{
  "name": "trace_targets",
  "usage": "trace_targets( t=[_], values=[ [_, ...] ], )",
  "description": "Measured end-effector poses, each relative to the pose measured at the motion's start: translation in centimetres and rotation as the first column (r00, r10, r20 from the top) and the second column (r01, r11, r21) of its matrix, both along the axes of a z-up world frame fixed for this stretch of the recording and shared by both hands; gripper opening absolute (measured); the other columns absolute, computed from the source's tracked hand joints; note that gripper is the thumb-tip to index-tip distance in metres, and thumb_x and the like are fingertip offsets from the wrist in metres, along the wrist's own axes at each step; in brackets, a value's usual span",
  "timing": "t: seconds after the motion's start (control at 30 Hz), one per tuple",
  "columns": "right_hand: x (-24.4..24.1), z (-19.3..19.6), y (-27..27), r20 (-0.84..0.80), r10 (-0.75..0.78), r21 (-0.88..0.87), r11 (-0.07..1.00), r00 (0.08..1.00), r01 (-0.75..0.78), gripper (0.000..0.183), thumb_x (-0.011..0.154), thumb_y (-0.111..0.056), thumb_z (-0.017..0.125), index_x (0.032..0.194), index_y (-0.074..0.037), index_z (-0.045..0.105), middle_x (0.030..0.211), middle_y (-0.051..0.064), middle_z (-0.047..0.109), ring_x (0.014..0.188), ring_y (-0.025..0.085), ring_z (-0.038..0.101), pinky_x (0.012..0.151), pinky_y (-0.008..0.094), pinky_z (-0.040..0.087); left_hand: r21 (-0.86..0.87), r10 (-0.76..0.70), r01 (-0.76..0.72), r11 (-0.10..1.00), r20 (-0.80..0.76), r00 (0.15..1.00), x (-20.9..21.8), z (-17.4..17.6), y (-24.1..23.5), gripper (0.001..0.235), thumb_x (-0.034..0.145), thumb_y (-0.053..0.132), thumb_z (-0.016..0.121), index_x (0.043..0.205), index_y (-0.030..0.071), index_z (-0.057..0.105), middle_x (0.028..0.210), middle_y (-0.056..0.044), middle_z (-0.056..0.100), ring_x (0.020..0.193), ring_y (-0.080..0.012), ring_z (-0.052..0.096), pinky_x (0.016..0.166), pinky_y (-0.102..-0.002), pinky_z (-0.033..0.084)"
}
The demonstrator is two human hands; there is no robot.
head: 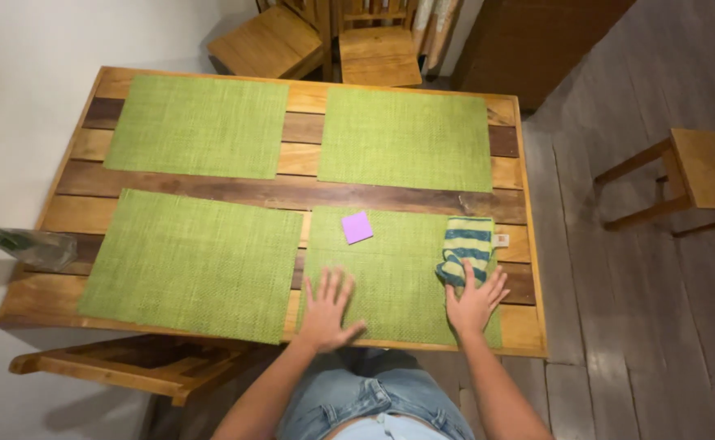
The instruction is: Cleaning a dining table and chairs with a cloth.
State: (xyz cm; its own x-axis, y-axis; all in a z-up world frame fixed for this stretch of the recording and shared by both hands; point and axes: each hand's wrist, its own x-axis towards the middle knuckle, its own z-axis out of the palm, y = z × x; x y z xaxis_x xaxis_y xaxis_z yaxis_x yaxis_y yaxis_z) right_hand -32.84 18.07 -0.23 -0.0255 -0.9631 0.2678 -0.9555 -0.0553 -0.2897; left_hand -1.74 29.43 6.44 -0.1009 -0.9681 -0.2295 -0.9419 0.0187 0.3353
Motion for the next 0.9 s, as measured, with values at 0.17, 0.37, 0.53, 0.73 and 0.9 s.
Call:
trace_targets(
  t=[0.17, 0.37, 0.53, 0.73, 0.9],
  values=[
    [2.0, -0.9, 3.9, -0.012, -0.071, -0.003, 0.997, 0.997, 0.071, 0.073, 0.086, -0.043, 0.07, 0.154, -0.033, 0.044, 0.163, 0.035, 0.021, 0.152, 0.054, 0.016, 0.122, 0.067, 0.01, -0.052, -0.208, 0.206, 0.977, -0.04, 0.977, 0.4, -2.6, 3.7, 0.08, 0.093, 0.063, 0.054, 0.16, 0.031, 0.026, 0.17, -0.013, 0.007, 0.155, -0.0433, -0.001, 0.111, -0.078, -0.004],
    [2.6, -2.1, 5.4, 0.027, -0.064, -0.039, 0.997, 0.998, 0.065, 0.081, 0.089, -0.047, 0.066, 0.161, -0.027, 0.035, 0.161, 0.036, 0.027, 0.151, 0.054, 0.021, 0.124, 0.063, 0.014, -0.284, -0.228, 0.211, 0.935, -0.03, 0.973, 0.9, -5.5, 4.0, 0.073, 0.095, 0.057, 0.055, 0.159, 0.03, 0.033, 0.169, -0.015, 0.011, 0.154, -0.0438, 0.003, 0.111, -0.078, -0.003],
    [2.6, -2.4, 4.7, -0.001, -0.118, -0.02, 0.993, 0.993, 0.118, 0.081, 0.088, -0.045, 0.066, 0.161, -0.029, 0.034, 0.162, 0.033, 0.029, 0.152, 0.051, 0.023, 0.125, 0.061, 0.015, -0.178, -0.225, 0.211, 0.961, -0.062, 0.972, 0.9, -5.2, 3.2, 0.069, 0.098, 0.055, 0.052, 0.16, 0.032, 0.031, 0.17, -0.013, 0.01, 0.154, -0.043, 0.002, 0.113, -0.075, -0.004],
    [2.5, -2.6, 4.9, 0.007, -0.11, -0.043, 0.993, 0.994, 0.111, 0.079, 0.089, -0.044, 0.066, 0.16, -0.029, 0.036, 0.162, 0.031, 0.03, 0.153, 0.05, 0.024, 0.126, 0.06, 0.015, -0.376, -0.226, 0.217, 0.901, 0.02, 0.974, 1.5, -6.9, 3.5, 0.069, 0.096, 0.057, 0.052, 0.158, 0.034, 0.033, 0.169, -0.011, 0.014, 0.154, -0.0393, 0.006, 0.113, -0.073, 0.001],
    [2.6, -2.4, 4.6, 0.011, -0.108, -0.045, 0.993, 0.994, 0.108, 0.073, 0.09, -0.042, 0.069, 0.155, -0.022, 0.044, 0.163, 0.031, 0.029, 0.152, 0.05, 0.021, 0.124, 0.061, 0.014, -0.222, -0.261, 0.248, 0.943, -0.03, 0.965, 2.5, -6.6, 3.2, 0.079, 0.093, 0.061, 0.054, 0.162, 0.031, 0.029, 0.171, -0.01, 0.015, 0.156, -0.0362, 0.01, 0.118, -0.068, 0.005]
  ],
)
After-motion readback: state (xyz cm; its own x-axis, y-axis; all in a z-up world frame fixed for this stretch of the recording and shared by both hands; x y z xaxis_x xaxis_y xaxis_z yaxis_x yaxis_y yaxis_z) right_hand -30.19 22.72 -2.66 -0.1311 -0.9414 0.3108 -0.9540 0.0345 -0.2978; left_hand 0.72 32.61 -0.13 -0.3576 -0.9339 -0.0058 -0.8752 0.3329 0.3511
